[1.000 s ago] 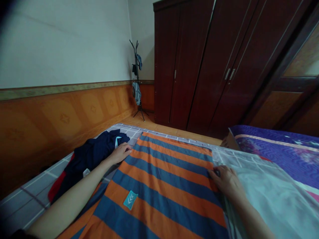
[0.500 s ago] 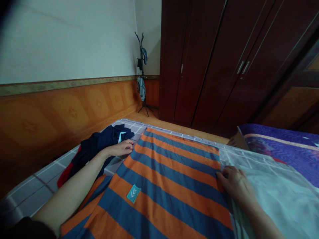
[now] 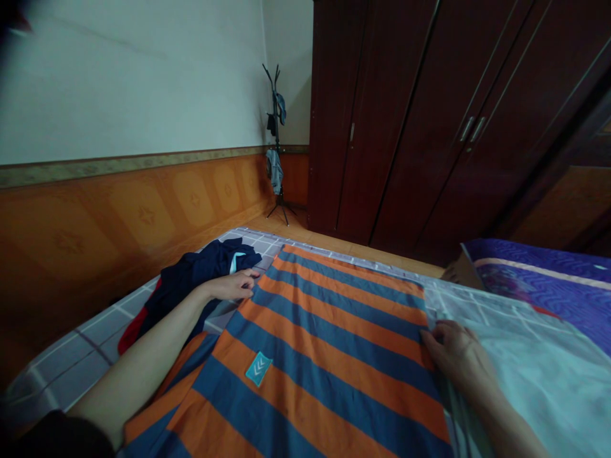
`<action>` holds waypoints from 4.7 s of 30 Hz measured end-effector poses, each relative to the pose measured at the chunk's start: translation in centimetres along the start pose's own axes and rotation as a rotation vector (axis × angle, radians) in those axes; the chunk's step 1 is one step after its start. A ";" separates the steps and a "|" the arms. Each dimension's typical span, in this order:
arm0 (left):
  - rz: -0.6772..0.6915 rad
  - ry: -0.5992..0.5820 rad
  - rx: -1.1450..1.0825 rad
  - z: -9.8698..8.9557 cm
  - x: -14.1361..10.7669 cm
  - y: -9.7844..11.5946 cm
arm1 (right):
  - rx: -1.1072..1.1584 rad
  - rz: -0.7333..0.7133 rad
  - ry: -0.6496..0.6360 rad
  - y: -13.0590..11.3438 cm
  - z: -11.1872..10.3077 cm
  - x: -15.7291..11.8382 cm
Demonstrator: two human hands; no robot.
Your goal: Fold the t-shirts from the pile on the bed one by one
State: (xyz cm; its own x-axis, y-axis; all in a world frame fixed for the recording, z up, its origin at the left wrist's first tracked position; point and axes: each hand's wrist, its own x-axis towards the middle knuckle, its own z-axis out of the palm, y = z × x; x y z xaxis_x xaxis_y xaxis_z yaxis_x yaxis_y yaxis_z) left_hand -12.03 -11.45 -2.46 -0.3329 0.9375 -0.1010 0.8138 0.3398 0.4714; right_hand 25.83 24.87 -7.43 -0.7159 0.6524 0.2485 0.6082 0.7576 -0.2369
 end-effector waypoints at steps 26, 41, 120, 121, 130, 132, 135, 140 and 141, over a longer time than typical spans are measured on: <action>-0.098 0.163 0.143 0.7 -6.8 3.6 | -0.028 -0.259 0.021 1.8 2.5 0.1; -0.269 0.117 0.064 2.1 -14.3 2.9 | -0.024 -0.271 0.030 1.8 2.6 0.2; 0.714 0.014 0.223 12.4 -2.3 14.0 | -0.346 0.054 -0.258 -12.6 -4.8 -6.5; 0.709 0.003 0.225 12.3 -2.3 14.1 | -0.356 0.056 -0.269 -12.2 -4.4 -5.9; 0.718 0.043 0.175 12.8 -2.2 13.7 | -0.372 0.150 -0.279 -11.1 -5.1 -3.6; 0.719 0.040 0.170 12.7 -2.1 13.7 | -0.349 0.177 -0.270 -11.6 -6.5 -4.7; 0.715 0.019 0.175 12.6 -2.2 13.8 | -0.307 0.220 -0.263 -12.0 -9.1 -7.9; 0.721 0.031 0.213 12.7 -2.2 13.7 | -0.202 0.377 -0.191 -11.2 -11.9 -16.2; 0.729 0.045 0.218 12.8 -2.1 13.6 | -0.174 0.422 -0.165 -10.9 -11.9 -17.9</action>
State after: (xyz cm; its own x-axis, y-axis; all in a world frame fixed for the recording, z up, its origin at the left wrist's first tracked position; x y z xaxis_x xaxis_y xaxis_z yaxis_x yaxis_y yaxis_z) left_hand 5.88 -7.86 -7.02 0.3098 0.9279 0.2074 0.9091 -0.3530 0.2213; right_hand 36.06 5.16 1.93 -0.4305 0.9025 0.0087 0.8955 0.4284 -0.1204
